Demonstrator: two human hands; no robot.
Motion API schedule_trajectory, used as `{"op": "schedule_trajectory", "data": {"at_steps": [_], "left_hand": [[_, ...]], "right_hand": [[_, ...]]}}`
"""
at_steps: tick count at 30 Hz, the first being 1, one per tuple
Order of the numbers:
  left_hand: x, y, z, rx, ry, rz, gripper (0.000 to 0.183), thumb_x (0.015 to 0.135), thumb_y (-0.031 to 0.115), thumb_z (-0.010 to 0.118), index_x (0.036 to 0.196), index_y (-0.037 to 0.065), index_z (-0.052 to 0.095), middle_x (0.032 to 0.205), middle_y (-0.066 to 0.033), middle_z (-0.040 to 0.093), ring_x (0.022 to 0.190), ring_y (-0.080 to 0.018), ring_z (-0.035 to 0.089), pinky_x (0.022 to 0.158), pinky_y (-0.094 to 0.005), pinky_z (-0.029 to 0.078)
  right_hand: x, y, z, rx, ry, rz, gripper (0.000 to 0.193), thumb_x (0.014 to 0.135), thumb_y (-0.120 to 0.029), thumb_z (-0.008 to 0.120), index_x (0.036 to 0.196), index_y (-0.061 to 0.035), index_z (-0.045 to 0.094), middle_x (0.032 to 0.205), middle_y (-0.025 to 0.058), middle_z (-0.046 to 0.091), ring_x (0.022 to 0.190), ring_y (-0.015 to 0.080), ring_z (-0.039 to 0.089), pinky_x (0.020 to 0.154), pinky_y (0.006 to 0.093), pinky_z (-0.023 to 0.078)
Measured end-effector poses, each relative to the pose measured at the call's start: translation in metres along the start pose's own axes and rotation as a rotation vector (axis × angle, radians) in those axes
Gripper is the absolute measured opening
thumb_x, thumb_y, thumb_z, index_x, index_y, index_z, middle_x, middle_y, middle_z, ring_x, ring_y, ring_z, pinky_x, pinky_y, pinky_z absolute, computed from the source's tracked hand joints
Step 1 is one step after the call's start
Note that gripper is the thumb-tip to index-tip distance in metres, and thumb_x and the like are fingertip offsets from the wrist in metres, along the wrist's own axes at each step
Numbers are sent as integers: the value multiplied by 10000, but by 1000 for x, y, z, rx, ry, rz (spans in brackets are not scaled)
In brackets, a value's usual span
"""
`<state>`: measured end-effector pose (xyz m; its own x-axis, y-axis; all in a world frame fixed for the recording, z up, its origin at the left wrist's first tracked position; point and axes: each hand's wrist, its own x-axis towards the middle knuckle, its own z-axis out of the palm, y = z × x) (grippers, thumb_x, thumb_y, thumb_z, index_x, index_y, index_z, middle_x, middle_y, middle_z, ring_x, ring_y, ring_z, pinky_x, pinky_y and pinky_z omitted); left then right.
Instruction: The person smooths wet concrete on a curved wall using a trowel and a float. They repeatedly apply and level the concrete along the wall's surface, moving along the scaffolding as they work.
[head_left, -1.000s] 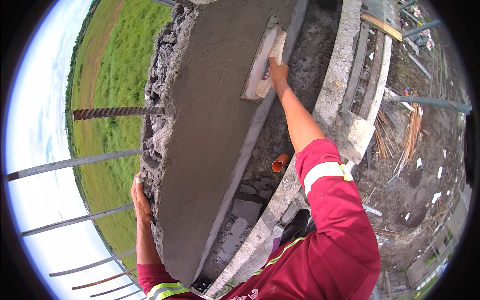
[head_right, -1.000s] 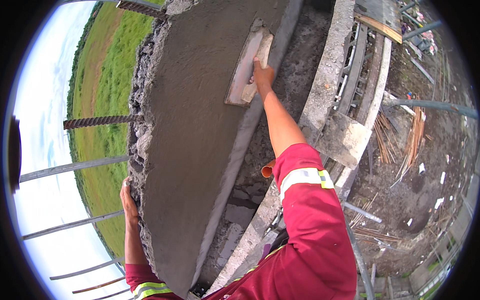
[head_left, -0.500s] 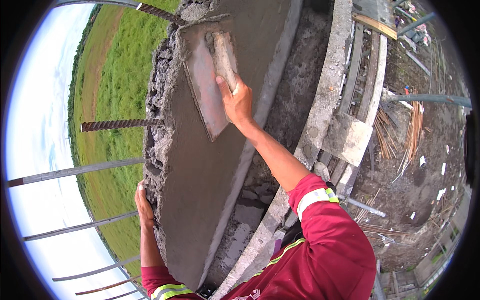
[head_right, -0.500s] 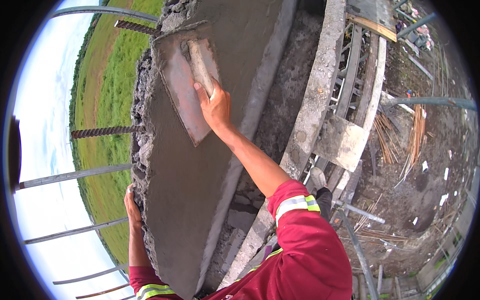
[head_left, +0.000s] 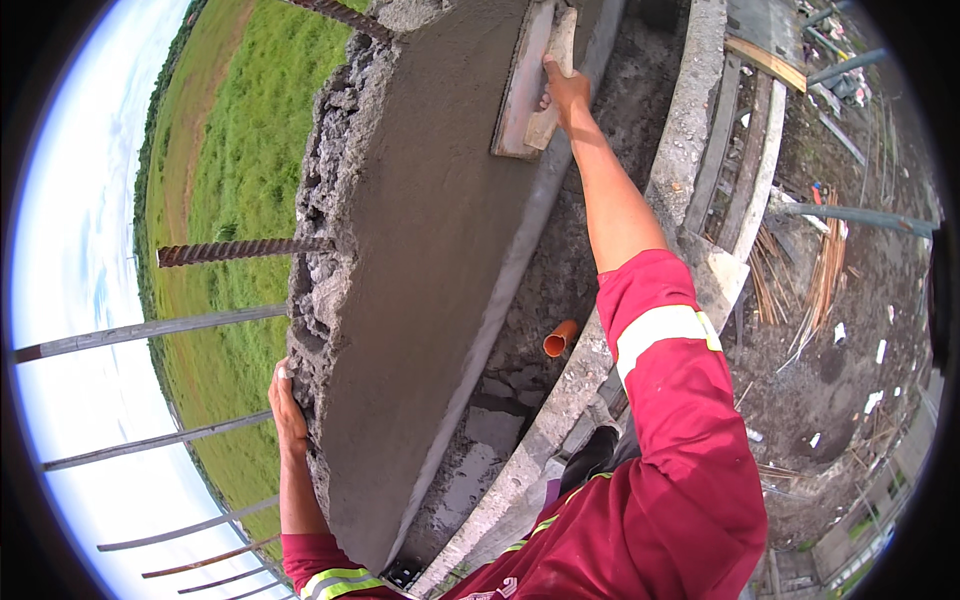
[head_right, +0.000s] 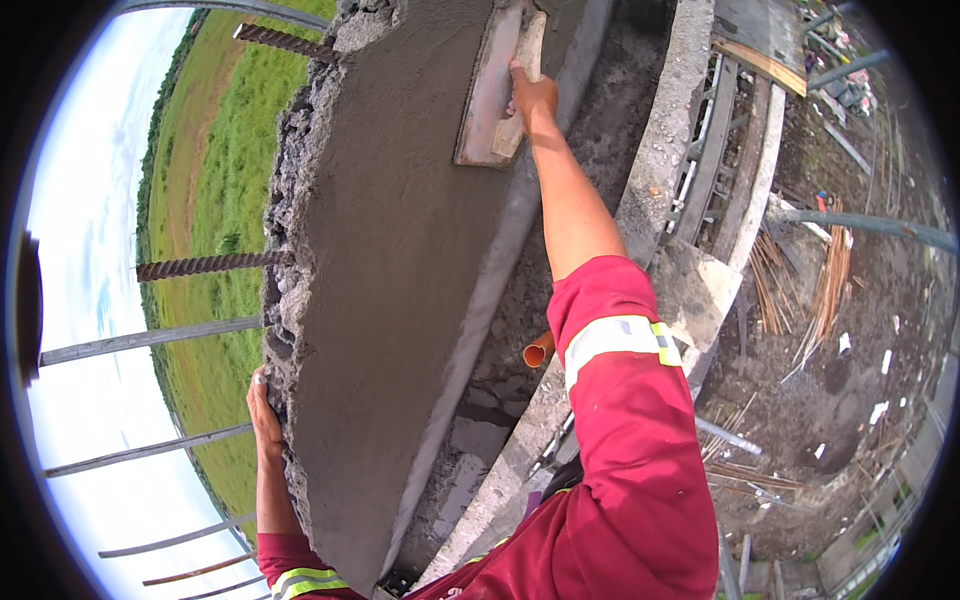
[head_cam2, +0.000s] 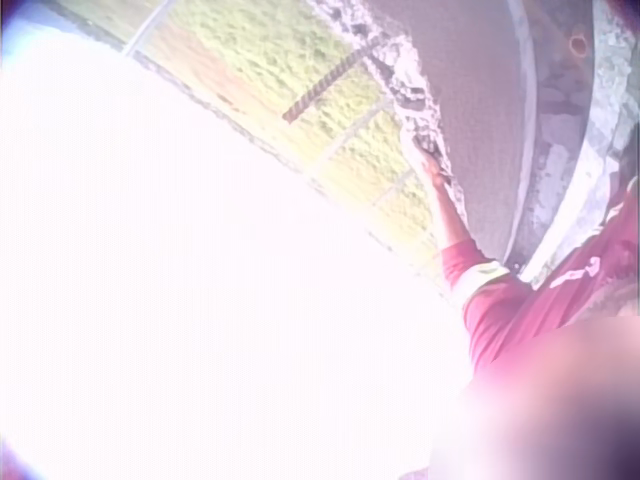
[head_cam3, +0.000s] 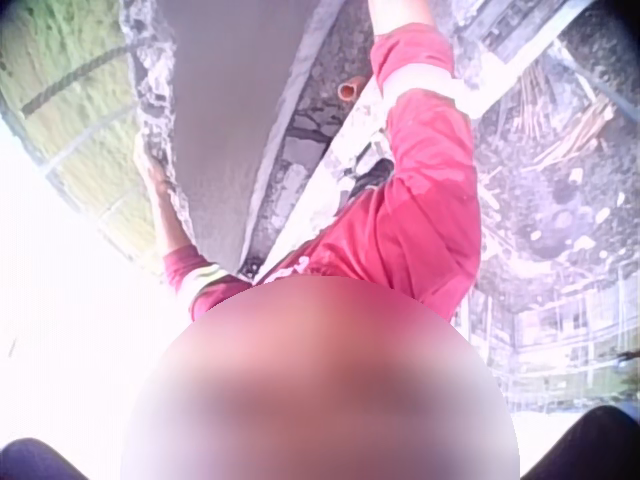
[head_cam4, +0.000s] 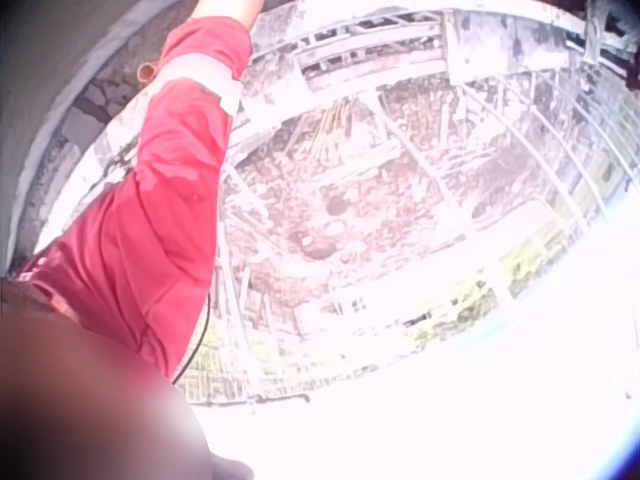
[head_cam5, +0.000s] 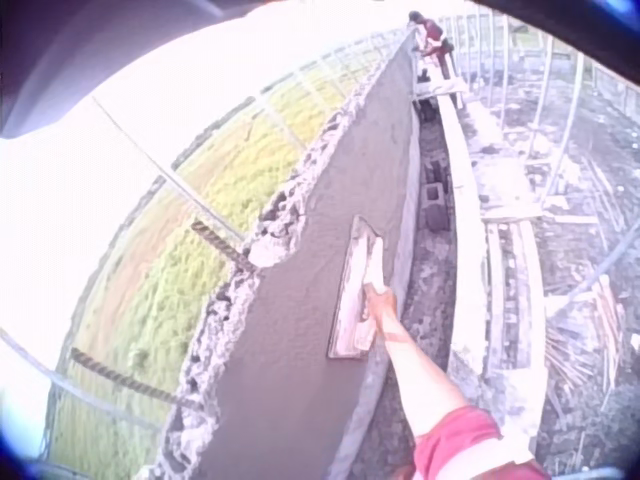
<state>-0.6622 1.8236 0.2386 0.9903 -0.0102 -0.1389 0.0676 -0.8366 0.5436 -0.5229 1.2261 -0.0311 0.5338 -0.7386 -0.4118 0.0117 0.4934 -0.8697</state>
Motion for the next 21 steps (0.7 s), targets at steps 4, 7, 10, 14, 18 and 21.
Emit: {"op": "schedule_trajectory", "data": {"at_steps": [4, 7, 10, 14, 18, 21], "left_hand": [[-1, 4, 1, 55, 37, 6, 515, 1050, 388, 384, 1332, -5, 562, 1338, -162, 556, 1248, -253, 499, 1081, -370, 359], [-5, 12, 2, 121, 64, 12, 511, 1048, 384, 390, 1325, -7, 567, 1327, -155, 566, 1241, -246, 503, 1080, -366, 358], [-5, 17, 3, 134, 82, 38, 509, 1046, 379, 393, 1326, -9, 566, 1321, -149, 573, 1245, -242, 502, 1091, -366, 346], [-2, 12, 3, 86, 58, 33, 512, 1047, 380, 385, 1339, -3, 559, 1340, -155, 558, 1268, -251, 486, 1106, -365, 328], [-1, 5, 0, 150, 67, 49, 513, 1048, 380, 375, 1352, 8, 555, 1375, -160, 528, 1298, -258, 459, 1119, -370, 312], [0, 2, -2, 130, 42, 34, 517, 1047, 385, 374, 1356, 11, 555, 1387, -160, 517, 1304, -259, 452, 1121, -373, 308]], "right_hand": [[-30, 59, -11, 85, 18, 146, 426, 888, -360, 726, 901, 52, 619, 684, 104, 600, 482, 187, 550, 426, 355, 472], [-69, 95, -20, 92, 10, 211, 392, 903, -353, 718, 931, 20, 601, 680, 76, 565, 491, 171, 522, 433, 342, 452], [-118, 121, -21, 85, 17, 231, 372, 915, -345, 704, 907, 13, 602, 650, 66, 558, 464, 168, 512, 413, 342, 443], [-197, 145, -18, 86, 8, 195, 411, 934, -336, 679, 1003, 68, 648, 683, 116, 650, 448, 174, 563, 412, 343, 460], [-276, 145, -12, 59, -55, 205, 419, 954, -360, 649, 1072, 42, 657, 748, 93, 663, 524, 155, 585, 440, 333, 473], [-324, 127, -3, -47, -114, 122, 424, 969, -375, 632, 1109, 24, 654, 770, 61, 660, 607, 125, 587, 528, 298, 482]]}}
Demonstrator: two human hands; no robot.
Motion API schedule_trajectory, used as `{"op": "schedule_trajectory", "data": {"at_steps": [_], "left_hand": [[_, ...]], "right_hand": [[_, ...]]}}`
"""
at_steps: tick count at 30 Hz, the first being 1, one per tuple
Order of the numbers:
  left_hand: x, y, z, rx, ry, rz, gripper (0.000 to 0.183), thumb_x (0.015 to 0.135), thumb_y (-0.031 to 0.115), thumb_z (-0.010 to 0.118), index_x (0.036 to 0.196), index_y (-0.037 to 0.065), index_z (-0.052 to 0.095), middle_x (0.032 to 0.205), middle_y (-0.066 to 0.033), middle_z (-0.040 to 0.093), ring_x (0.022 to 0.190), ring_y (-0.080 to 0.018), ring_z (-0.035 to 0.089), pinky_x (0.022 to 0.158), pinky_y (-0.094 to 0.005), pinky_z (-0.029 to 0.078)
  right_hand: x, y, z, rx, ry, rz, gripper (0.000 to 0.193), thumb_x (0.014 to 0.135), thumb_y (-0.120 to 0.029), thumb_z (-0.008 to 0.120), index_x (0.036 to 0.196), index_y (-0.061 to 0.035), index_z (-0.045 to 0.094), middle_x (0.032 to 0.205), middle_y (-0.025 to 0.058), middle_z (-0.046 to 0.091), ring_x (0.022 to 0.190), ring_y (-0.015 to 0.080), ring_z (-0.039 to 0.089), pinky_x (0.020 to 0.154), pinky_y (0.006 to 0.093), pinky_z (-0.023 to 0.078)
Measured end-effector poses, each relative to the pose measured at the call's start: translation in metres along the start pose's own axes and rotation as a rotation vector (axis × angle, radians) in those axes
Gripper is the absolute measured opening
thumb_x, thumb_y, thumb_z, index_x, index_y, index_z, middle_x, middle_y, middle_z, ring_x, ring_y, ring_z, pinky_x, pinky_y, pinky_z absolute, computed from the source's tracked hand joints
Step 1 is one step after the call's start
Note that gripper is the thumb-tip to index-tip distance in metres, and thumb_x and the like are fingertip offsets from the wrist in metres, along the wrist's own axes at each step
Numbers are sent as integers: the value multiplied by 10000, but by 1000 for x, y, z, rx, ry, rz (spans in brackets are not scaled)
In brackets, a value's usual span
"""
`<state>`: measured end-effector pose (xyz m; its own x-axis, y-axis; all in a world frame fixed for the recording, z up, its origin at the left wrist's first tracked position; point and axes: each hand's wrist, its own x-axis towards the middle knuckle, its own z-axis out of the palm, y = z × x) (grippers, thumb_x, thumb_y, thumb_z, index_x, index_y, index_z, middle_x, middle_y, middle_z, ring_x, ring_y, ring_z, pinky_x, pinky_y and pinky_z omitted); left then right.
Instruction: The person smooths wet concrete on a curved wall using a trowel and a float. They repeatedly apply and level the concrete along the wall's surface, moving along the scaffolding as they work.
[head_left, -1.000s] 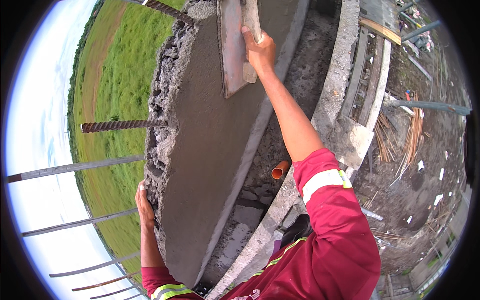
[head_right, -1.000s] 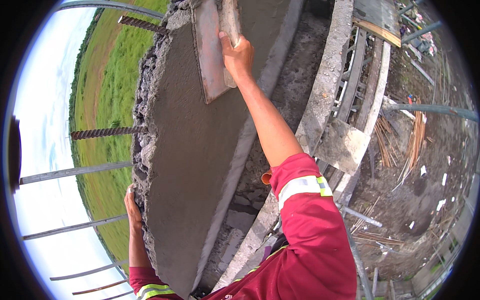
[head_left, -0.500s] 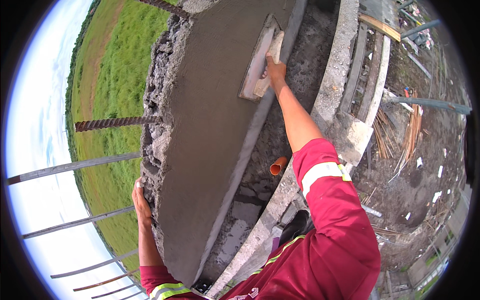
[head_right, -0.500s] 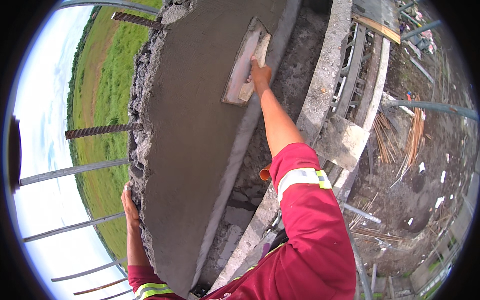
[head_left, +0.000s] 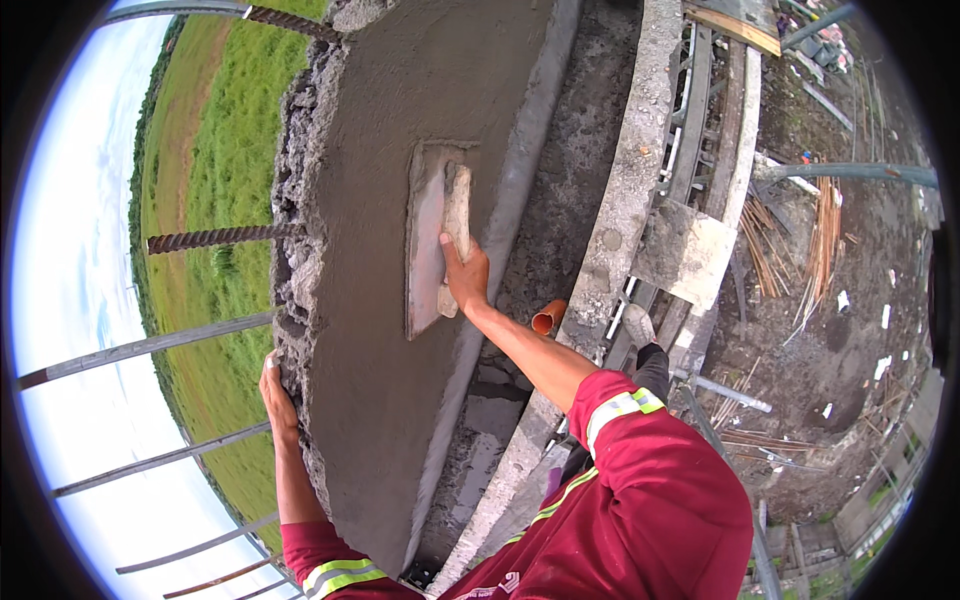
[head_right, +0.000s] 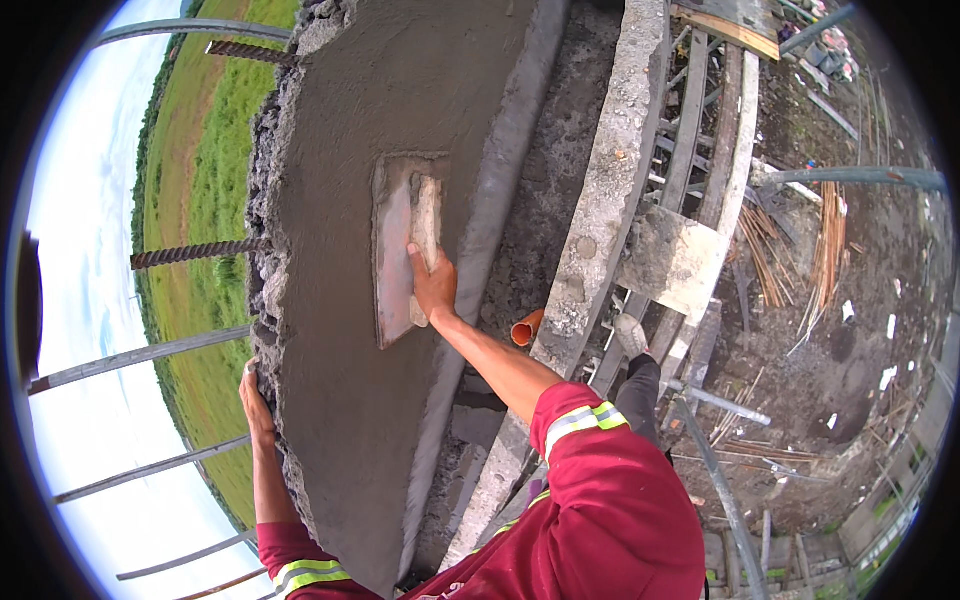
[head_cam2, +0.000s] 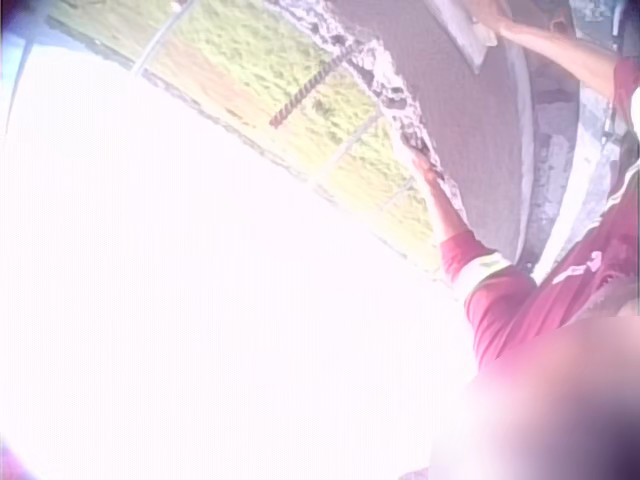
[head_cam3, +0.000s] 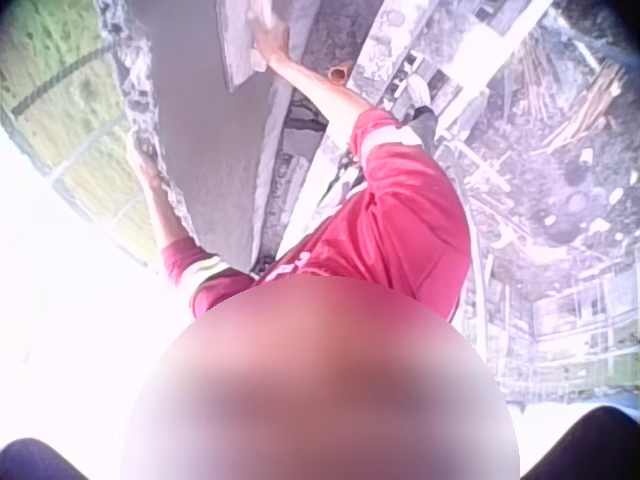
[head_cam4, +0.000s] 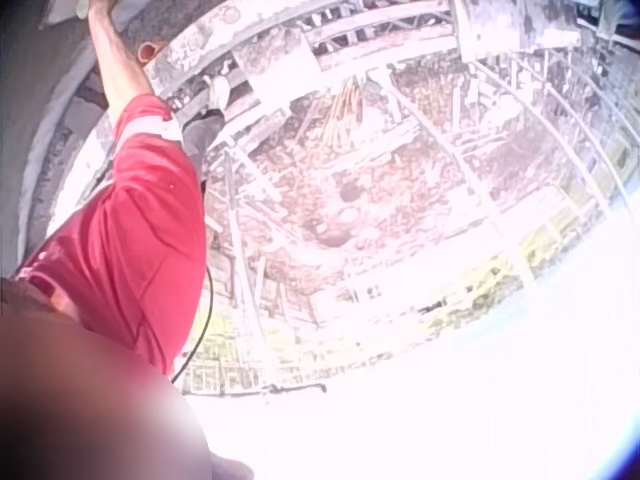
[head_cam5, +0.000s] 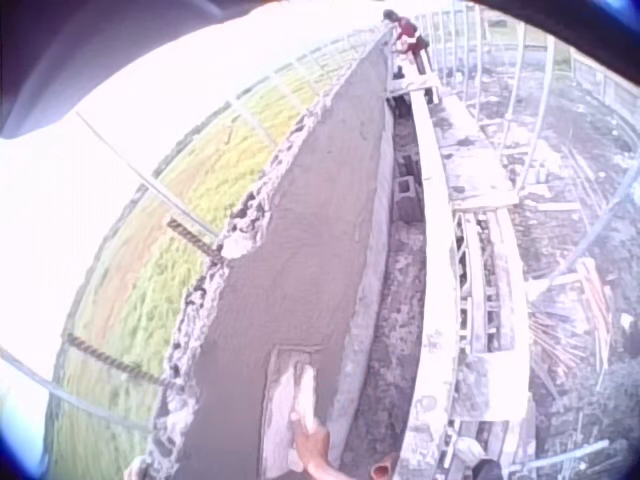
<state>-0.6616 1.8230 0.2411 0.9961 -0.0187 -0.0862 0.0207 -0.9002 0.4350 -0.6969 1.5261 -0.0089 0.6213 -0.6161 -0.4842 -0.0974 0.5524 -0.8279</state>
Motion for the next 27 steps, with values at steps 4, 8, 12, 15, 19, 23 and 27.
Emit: {"op": "schedule_trajectory", "data": {"at_steps": [4, 8, 12, 15, 19, 23, 27], "left_hand": [[2, 2, 0, -7, 24, -43, 526, 1044, 396, 375, 1352, 10, 557, 1387, -162, 517, 1292, -260, 461, 1115, -374, 316], [2, 6, -1, -76, -61, 15, 528, 1039, 394, 384, 1345, 0, 558, 1379, -160, 521, 1283, -259, 467, 1106, -371, 323], [-3, 10, 2, 25, 36, 0, 526, 1034, 389, 398, 1333, -12, 562, 1354, -155, 546, 1264, -256, 484, 1099, -366, 331], [-4, 16, 2, -5, -7, -20, 517, 1037, 395, 405, 1339, 8, 569, 1383, -165, 525, 1296, -250, 448, 1120, -366, 304], [-4, 22, 1, -65, -43, -5, 520, 1041, 395, 402, 1333, 0, 572, 1379, -169, 534, 1271, -246, 476, 1109, -360, 320], [-1, 19, 4, -58, -12, 44, 531, 1039, 391, 390, 1295, -35, 577, 1317, -168, 577, 1237, -244, 509, 1092, -355, 340], [2, 16, 4, -86, -43, 41, 551, 1042, 408, 383, 1285, -47, 576, 1285, -174, 596, 1197, -243, 532, 1067, -353, 362]], "right_hand": [[-33, -47, 13, -18, -103, -378, 611, 974, -427, 598, 1288, 95, 550, 1005, 288, 695, 890, 330, 723, 721, 374, 554], [-9, -101, 15, -11, -214, -298, 676, 952, -497, 608, 1318, 68, 537, 1051, 247, 704, 1022, 346, 694, 824, 401, 540], [75, -137, 11, -115, -46, -534, 649, 967, -448, 599, 1211, 152, 560, 875, 285, 697, 846, 380, 718, 747, 435, 550], [145, -150, -5, -160, 58, -489, 523, 955, -420, 617, 1039, 96, 648, 810, 237, 702, 749, 348, 709, 691, 435, 536], [184, -120, -22, 9, 66, -183, 418, 931, -371, 657, 929, 47, 661, 664, 123, 639, 505, 209, 611, 480, 363, 485], [169, -65, -24, 165, 92, -63, 368, 923, -328, 683, 913, 39, 653, 623, 70, 601, 438, 153, 539, 394, 328, 426], [115, -25, -18, 191, 72, 6, 357, 934, -309, 676, 941, 47, 646, 632, 63, 594, 426, 142, 510, 387, 323, 413]]}}
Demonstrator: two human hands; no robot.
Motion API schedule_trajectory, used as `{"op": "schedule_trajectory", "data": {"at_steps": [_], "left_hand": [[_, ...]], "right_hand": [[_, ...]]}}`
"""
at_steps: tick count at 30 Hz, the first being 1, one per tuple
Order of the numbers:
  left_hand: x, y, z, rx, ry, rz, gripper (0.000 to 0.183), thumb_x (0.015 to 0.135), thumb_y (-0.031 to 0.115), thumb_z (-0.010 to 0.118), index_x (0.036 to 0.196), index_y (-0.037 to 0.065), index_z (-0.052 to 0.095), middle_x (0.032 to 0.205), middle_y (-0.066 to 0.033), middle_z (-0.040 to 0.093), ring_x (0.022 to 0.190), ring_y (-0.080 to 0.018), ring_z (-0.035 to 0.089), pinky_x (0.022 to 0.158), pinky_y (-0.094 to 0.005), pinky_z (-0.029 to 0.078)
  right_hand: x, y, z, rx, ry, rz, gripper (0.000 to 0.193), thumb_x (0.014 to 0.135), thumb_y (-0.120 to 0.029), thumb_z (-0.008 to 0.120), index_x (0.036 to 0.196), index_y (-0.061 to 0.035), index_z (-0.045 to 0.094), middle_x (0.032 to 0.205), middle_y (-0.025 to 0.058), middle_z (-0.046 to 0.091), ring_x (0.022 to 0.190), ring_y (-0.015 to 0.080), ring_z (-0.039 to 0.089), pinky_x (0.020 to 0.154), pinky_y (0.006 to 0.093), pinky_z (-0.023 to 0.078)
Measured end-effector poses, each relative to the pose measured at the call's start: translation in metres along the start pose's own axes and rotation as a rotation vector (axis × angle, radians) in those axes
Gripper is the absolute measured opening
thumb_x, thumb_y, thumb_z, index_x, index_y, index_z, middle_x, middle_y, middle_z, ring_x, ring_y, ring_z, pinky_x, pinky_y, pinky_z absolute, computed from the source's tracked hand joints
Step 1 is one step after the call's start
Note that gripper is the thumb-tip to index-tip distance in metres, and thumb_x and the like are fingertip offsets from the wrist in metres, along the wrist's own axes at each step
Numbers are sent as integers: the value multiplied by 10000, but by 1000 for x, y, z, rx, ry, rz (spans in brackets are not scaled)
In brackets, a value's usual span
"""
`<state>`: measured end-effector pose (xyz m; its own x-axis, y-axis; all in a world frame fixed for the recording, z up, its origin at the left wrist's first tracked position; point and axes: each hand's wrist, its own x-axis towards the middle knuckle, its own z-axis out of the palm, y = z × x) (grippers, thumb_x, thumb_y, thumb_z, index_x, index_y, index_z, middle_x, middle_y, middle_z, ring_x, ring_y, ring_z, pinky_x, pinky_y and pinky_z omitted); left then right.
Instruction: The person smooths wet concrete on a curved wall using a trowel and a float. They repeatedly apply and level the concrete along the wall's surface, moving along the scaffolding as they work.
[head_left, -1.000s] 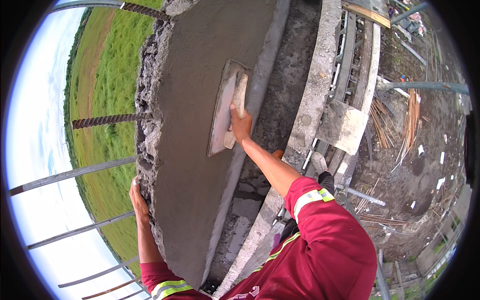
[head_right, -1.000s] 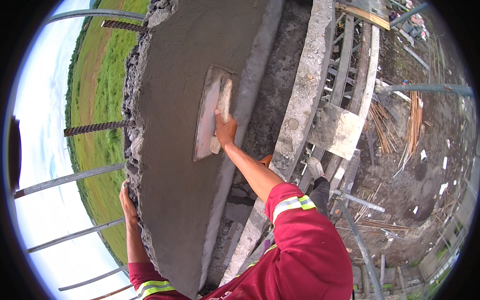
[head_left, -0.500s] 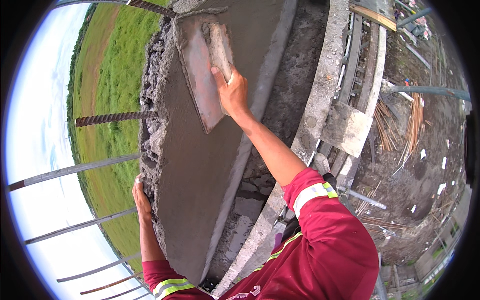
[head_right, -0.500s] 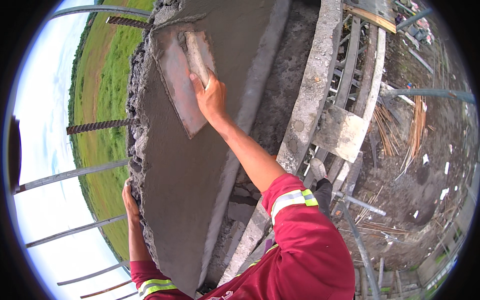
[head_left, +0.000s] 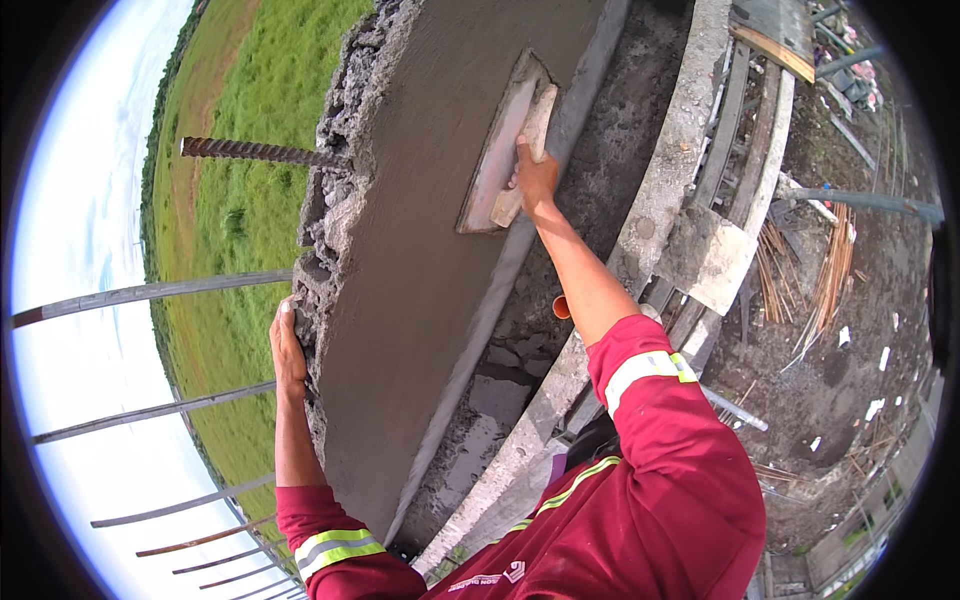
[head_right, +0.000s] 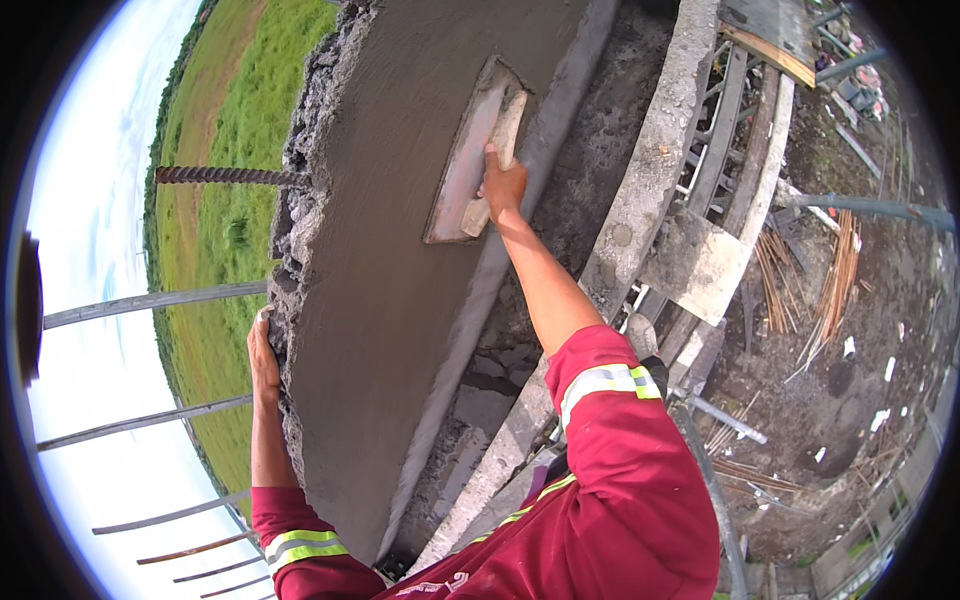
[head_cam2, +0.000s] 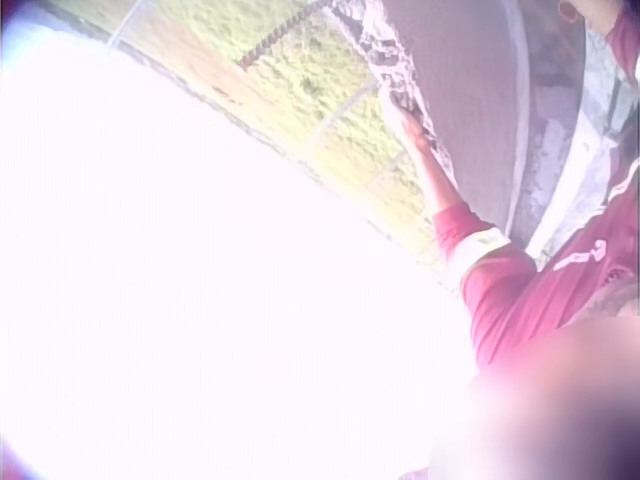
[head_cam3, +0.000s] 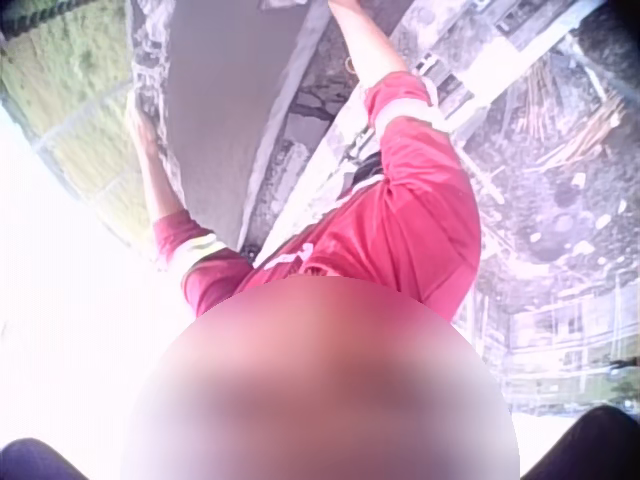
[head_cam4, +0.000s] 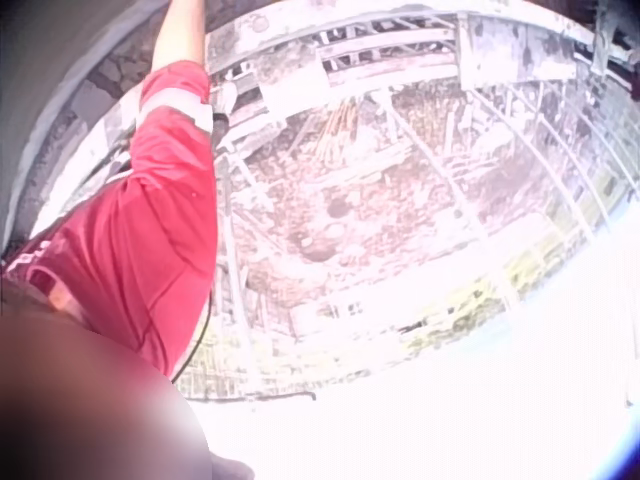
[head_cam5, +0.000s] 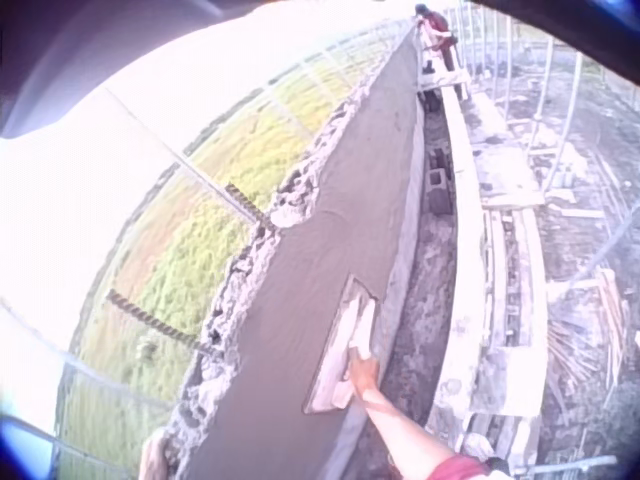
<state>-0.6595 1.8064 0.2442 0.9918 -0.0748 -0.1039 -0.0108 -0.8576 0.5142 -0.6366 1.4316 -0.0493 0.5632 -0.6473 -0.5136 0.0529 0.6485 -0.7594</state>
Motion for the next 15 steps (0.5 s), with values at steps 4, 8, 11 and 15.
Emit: {"op": "schedule_trajectory", "data": {"at_steps": [4, 8, 11, 15], "left_hand": [[1, 1, 2, -33, 13, 44, 590, 1032, 453, 414, 1283, -55, 580, 1237, -141, 619, 1148, -214, 551, 1040, -337, 384], [4, -4, 4, -108, -9, 66, 603, 1035, 445, 415, 1310, -73, 554, 1294, -161, 607, 1198, -233, 545, 1067, -335, 366], [6, -11, 4, -113, -39, 89, 601, 1039, 431, 414, 1328, -82, 535, 1342, -183, 587, 1249, -255, 528, 1090, -336, 350], [7, -11, 3, -118, -27, 145, 610, 1035, 446, 420, 1344, -67, 532, 1368, -187, 577, 1272, -253, 523, 1091, -331, 352]], "right_hand": [[-68, 9, 8, 26, -37, -10, 358, 951, -317, 655, 981, 40, 647, 640, 53, 596, 433, 133, 500, 400, 321, 414], [-138, 8, 22, -74, -125, -165, 403, 963, -371, 631, 1021, 27, 652, 641, 33, 597, 471, 120, 510, 433, 311, 415], [-200, 11, 28, -102, -231, -241, 477, 969, -432, 610, 1068, 33, 649, 633, 39, 596, 503, 111, 521, 480, 316, 429], [-275, 16, 33, -296, -353, -411, 624, 979, -458, 576, 1312, 68, 538, 1126, 246, 684, 1059, 357, 674, 848, 402, 538]]}}
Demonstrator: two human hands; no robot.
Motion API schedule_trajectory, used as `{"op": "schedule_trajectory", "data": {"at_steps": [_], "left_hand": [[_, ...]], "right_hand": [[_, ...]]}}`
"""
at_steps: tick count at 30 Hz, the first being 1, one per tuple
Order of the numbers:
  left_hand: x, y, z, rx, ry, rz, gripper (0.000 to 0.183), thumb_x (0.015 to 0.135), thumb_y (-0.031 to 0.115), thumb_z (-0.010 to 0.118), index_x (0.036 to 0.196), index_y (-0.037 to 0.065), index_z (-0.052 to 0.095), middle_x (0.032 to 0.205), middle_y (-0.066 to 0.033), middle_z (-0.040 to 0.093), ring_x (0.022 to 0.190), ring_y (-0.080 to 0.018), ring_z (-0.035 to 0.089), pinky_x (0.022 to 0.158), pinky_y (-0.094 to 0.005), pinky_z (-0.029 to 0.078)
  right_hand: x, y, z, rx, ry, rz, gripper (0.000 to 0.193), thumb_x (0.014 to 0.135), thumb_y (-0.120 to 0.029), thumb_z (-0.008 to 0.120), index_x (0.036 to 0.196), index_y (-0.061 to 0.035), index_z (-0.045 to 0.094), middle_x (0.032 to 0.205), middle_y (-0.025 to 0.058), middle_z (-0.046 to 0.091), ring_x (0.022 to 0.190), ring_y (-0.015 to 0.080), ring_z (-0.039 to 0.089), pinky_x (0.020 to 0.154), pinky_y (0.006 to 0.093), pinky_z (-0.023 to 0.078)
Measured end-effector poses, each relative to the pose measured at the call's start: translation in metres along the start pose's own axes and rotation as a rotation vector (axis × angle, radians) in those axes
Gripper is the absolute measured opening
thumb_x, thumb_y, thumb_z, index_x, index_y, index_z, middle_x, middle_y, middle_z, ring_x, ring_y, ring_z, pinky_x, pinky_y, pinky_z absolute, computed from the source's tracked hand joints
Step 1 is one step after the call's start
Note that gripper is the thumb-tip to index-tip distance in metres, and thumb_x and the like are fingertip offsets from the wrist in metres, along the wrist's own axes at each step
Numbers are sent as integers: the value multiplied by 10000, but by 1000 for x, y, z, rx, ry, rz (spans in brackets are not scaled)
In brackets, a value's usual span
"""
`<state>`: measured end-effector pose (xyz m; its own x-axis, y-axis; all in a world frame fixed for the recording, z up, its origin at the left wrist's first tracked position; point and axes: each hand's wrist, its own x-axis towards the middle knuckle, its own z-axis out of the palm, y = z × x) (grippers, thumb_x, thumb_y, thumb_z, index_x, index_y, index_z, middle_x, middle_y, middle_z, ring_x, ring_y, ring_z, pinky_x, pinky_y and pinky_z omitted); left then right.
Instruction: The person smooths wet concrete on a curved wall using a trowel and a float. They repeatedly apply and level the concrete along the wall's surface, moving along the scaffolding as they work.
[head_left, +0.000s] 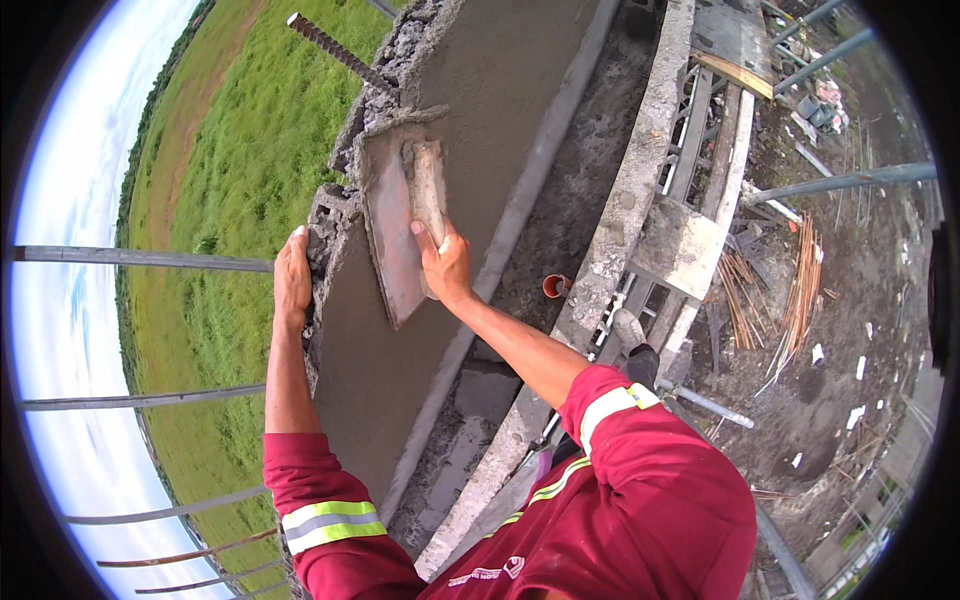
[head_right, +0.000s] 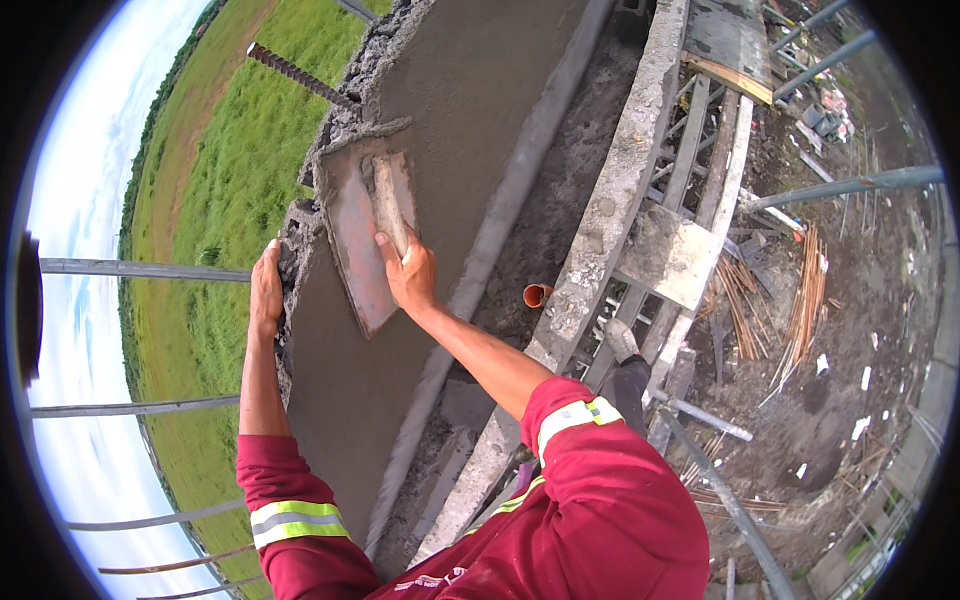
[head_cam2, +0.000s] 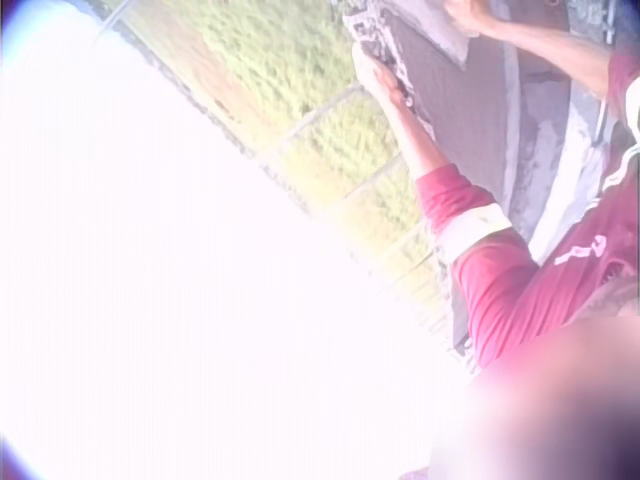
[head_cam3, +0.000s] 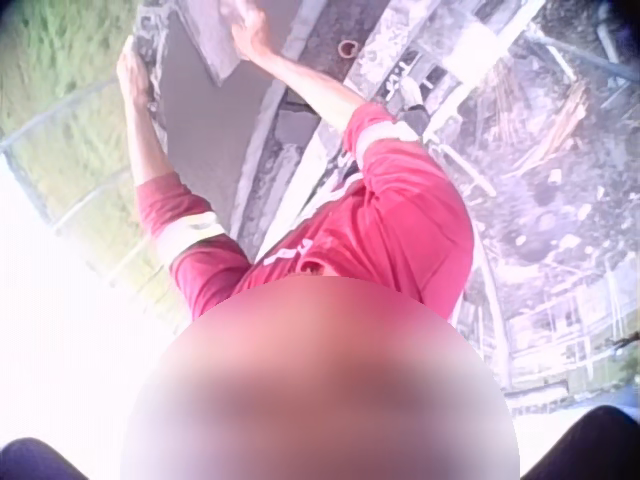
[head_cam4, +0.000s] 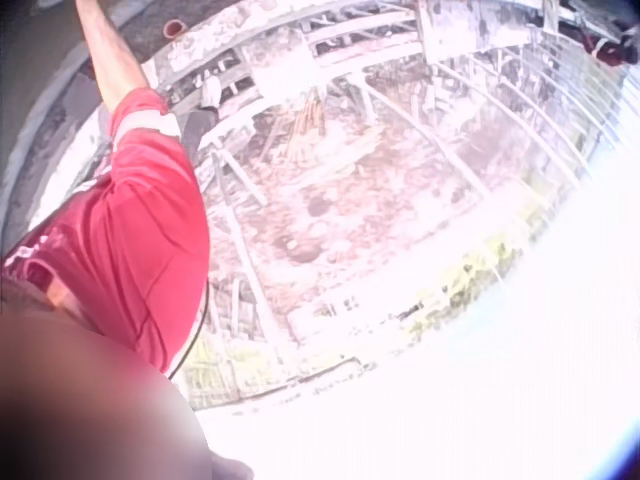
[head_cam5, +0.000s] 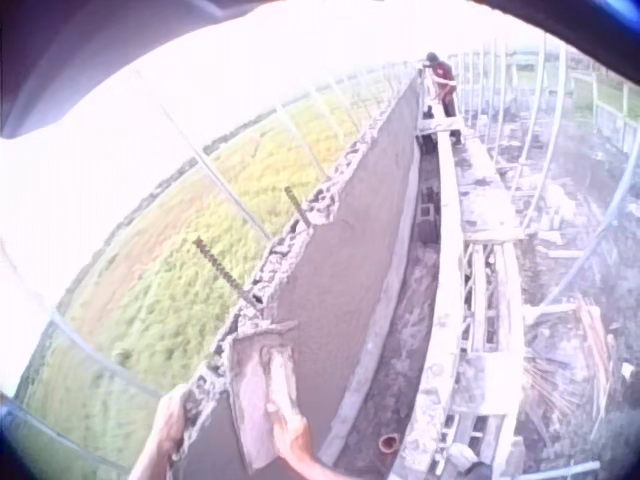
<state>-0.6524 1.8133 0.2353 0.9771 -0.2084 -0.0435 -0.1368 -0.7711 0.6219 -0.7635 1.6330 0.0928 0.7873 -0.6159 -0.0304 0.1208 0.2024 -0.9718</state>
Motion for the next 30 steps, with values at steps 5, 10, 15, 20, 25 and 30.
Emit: {"op": "schedule_trajectory", "data": {"at_steps": [5, 10, 15, 20, 25, 30], "left_hand": [[-7, 13, 2, -1, -18, -12, 598, 1039, 450, 408, 1301, -65, 562, 1283, -175, 625, 1187, -246, 563, 1041, -337, 386], [-7, 13, 5, 17, 58, 43, 573, 1052, 413, 392, 1240, -95, 578, 1213, -173, 642, 1100, -250, 577, 1005, -338, 398], [-5, 12, 6, 94, 84, -21, 560, 1051, 393, 394, 1262, -93, 572, 1266, -193, 619, 1163, -267, 566, 1045, -344, 384], [-8, 14, 1, 39, 7, -85, 545, 1048, 388, 389, 1251, -80, 581, 1200, -169, 634, 1115, -237, 565, 1016, -347, 403], [-8, 5, -3, 162, 72, -112, 524, 1041, 371, 391, 1258, -61, 593, 1196, -174, 631, 1144, -245, 554, 1047, -351, 379], [-7, 4, -5, 103, 30, -146, 528, 1033, 381, 406, 1267, -54, 593, 1256, -173, 602, 1185, -248, 531, 1063, -363, 363]], "right_hand": [[-3, -19, 8, -43, 0, -279, 657, 964, -468, 596, 1326, 76, 525, 1097, 250, 692, 1090, 353, 666, 879, 407, 539], [91, -35, -22, -117, 75, -321, 650, 959, -459, 609, 1331, 67, 527, 1051, 242, 705, 1024, 362, 688, 860, 411, 547], [193, -32, -68, -73, 154, -179, 583, 953, -464, 614, 1226, 51, 609, 932, 236, 715, 906, 358, 713, 784, 416, 541], [288, 8, -117, -101, 271, -42, 470, 939, -399, 622, 1055, 54, 671, 912, 232, 718, 899, 370, 703, 811, 440, 518], [340, 71, -156, 107, 295, 160, 388, 931, -359, 667, 978, 25, 674, 677, 79, 631, 453, 158, 563, 448, 325, 457], [330, 121, -163, 245, 320, 306, 373, 930, -339, 679, 975, 31, 661, 651, 53, 599, 439, 150, 518, 431, 320, 441]]}}
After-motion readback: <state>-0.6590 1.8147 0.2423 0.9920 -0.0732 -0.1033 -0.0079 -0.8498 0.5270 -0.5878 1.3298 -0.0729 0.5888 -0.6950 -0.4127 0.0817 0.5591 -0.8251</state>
